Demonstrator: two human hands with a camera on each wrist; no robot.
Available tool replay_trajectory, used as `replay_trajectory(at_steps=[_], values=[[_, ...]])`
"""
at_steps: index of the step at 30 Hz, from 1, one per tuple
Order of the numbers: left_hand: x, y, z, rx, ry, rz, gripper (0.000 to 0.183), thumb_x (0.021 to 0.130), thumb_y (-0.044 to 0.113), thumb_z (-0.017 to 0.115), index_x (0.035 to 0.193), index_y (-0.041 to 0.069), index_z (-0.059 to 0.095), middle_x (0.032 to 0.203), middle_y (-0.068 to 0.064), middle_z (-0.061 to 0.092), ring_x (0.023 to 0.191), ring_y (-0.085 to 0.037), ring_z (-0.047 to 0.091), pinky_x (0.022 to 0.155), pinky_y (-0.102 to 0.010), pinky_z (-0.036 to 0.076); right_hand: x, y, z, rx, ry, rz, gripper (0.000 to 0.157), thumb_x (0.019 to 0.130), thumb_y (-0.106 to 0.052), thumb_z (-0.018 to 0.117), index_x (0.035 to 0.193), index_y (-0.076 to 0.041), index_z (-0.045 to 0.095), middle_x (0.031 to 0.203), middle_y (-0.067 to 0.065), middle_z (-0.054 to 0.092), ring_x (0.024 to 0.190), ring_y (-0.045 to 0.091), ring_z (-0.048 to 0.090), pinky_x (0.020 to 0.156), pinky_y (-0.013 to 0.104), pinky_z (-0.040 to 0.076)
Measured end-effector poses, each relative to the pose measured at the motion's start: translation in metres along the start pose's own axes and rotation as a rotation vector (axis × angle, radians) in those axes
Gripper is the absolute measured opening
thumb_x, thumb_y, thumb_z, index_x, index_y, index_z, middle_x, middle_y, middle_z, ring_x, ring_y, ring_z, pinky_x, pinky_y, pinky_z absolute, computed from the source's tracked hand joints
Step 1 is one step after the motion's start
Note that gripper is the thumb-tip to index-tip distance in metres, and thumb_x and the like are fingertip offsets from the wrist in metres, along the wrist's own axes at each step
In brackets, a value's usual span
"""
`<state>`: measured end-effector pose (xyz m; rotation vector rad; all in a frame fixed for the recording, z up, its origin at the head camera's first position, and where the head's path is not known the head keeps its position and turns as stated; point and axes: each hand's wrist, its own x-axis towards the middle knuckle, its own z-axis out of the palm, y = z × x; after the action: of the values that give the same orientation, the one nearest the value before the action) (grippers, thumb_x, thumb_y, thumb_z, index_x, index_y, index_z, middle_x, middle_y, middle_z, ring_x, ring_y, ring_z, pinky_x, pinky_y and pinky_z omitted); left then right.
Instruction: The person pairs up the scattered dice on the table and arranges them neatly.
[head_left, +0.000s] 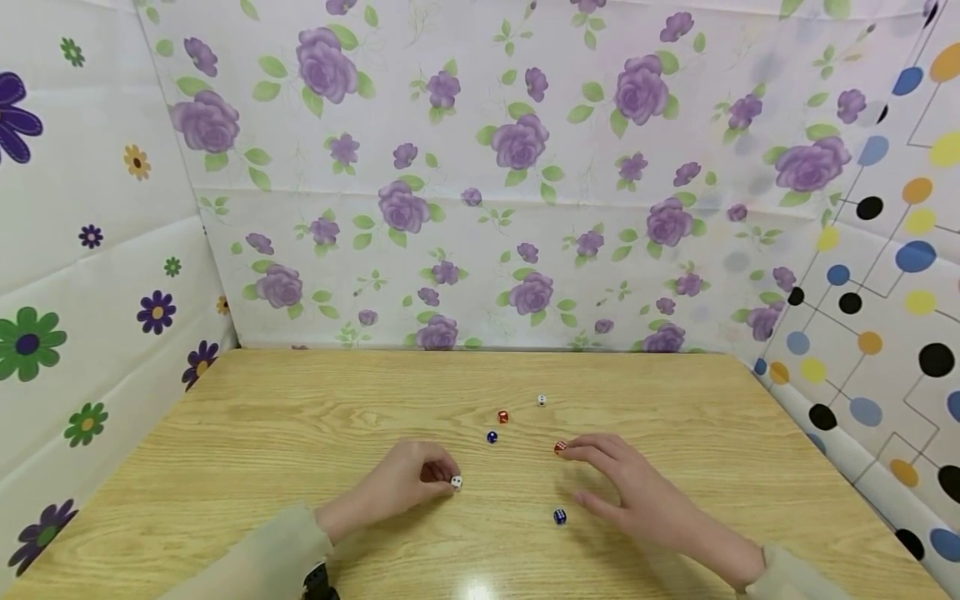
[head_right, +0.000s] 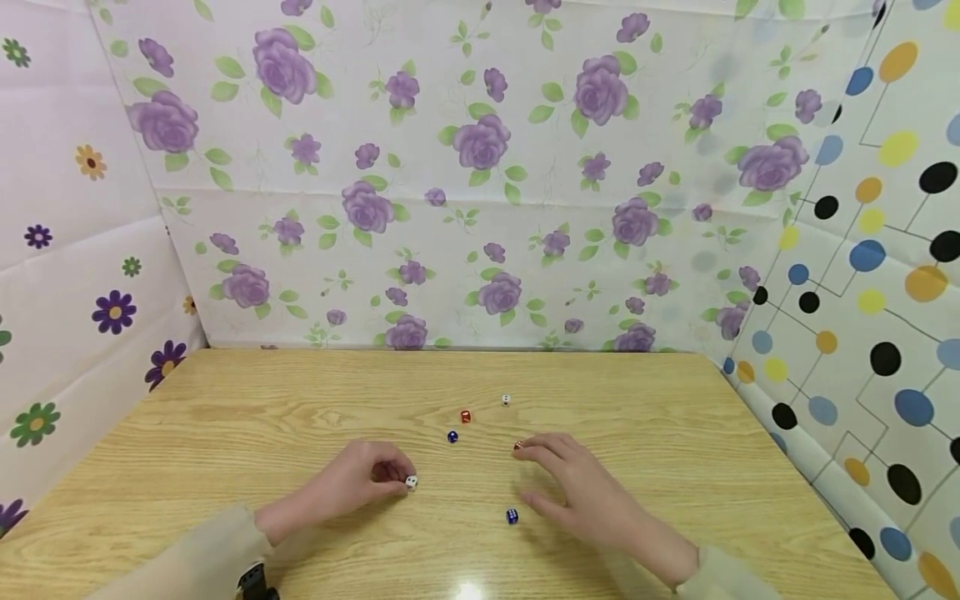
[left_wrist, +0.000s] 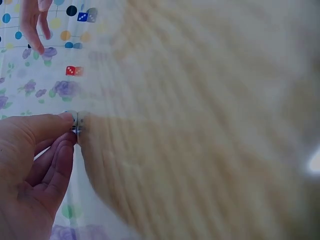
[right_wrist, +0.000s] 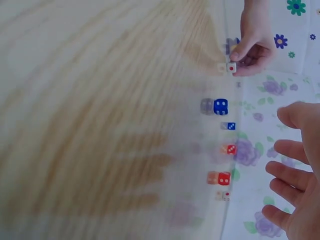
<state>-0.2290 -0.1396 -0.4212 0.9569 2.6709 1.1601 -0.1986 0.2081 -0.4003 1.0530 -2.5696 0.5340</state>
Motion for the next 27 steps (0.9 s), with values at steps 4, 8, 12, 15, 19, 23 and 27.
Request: replay_trajectory(at_steps=[4, 8, 12, 15, 19, 23, 27], values=[[-0.002, 0.002, 0.003, 0.003, 0.026, -0.006, 0.007, 0.087, 0.011, 0.075, 0.093, 0.010, 0.073, 0.089, 0.000, 0.071, 0.076, 0.000, 0.062, 0.068, -0.018, 0.053, -0.001, -0.005, 0.005, 0.012, 0.010, 0.024, 0.042, 0.090, -0.023, 0.073, 0.130, -0.025, 0.060, 0.134, -0.002, 0.060, 0.125, 0.018, 0.055, 0.099, 0.044, 0.051], [-0.003, 0.004, 0.006, 0.010, 0.042, -0.005, 0.007, 0.085, 0.012, 0.076, 0.090, 0.010, 0.073, 0.087, 0.000, 0.070, 0.075, 0.001, 0.060, 0.067, -0.018, 0.053, -0.003, -0.009, 0.011, 0.032, 0.021, 0.026, 0.041, 0.089, -0.021, 0.073, 0.128, -0.024, 0.061, 0.133, -0.005, 0.061, 0.122, 0.016, 0.057, 0.099, 0.042, 0.052], [-0.005, 0.007, 0.010, 0.002, 0.048, 0.004, 0.008, 0.085, 0.013, 0.078, 0.089, 0.010, 0.072, 0.086, 0.001, 0.069, 0.074, 0.002, 0.059, 0.067, -0.018, 0.052, -0.005, -0.012, 0.015, 0.043, 0.026, 0.033, 0.039, 0.090, -0.021, 0.073, 0.127, -0.023, 0.062, 0.130, -0.007, 0.062, 0.120, 0.013, 0.057, 0.096, 0.041, 0.053], [-0.007, 0.010, 0.012, -0.014, 0.042, -0.001, 0.009, 0.084, 0.012, 0.078, 0.089, 0.011, 0.071, 0.085, 0.002, 0.069, 0.073, 0.003, 0.058, 0.066, -0.017, 0.052, -0.005, -0.015, 0.017, 0.049, 0.020, 0.052, 0.036, 0.091, -0.024, 0.071, 0.126, -0.023, 0.063, 0.129, -0.007, 0.064, 0.119, 0.011, 0.057, 0.096, 0.040, 0.053], [-0.009, 0.012, 0.015, -0.035, 0.033, -0.032, 0.010, 0.084, 0.011, 0.078, 0.089, 0.012, 0.070, 0.085, 0.003, 0.069, 0.072, 0.002, 0.058, 0.066, -0.018, 0.052, -0.006, -0.020, 0.017, 0.075, 0.001, 0.090, 0.034, 0.093, -0.027, 0.069, 0.126, -0.023, 0.063, 0.130, -0.007, 0.064, 0.120, 0.011, 0.057, 0.096, 0.041, 0.053], [-0.011, 0.013, 0.016, -0.042, 0.040, -0.062, 0.009, 0.084, 0.012, 0.078, 0.089, 0.012, 0.070, 0.084, 0.003, 0.069, 0.071, 0.001, 0.058, 0.065, -0.018, 0.052, -0.006, -0.026, 0.016, 0.102, -0.016, 0.121, 0.034, 0.094, -0.028, 0.068, 0.127, -0.024, 0.062, 0.131, -0.010, 0.063, 0.120, 0.010, 0.056, 0.095, 0.041, 0.053], [-0.011, 0.014, 0.017, -0.038, 0.049, -0.068, 0.008, 0.085, 0.011, 0.077, 0.088, 0.012, 0.070, 0.084, 0.003, 0.069, 0.071, 0.001, 0.058, 0.064, -0.018, 0.052, -0.006, -0.031, 0.016, 0.106, -0.019, 0.138, 0.033, 0.094, -0.027, 0.067, 0.127, -0.026, 0.063, 0.129, -0.014, 0.062, 0.118, 0.010, 0.056, 0.095, 0.041, 0.053]])
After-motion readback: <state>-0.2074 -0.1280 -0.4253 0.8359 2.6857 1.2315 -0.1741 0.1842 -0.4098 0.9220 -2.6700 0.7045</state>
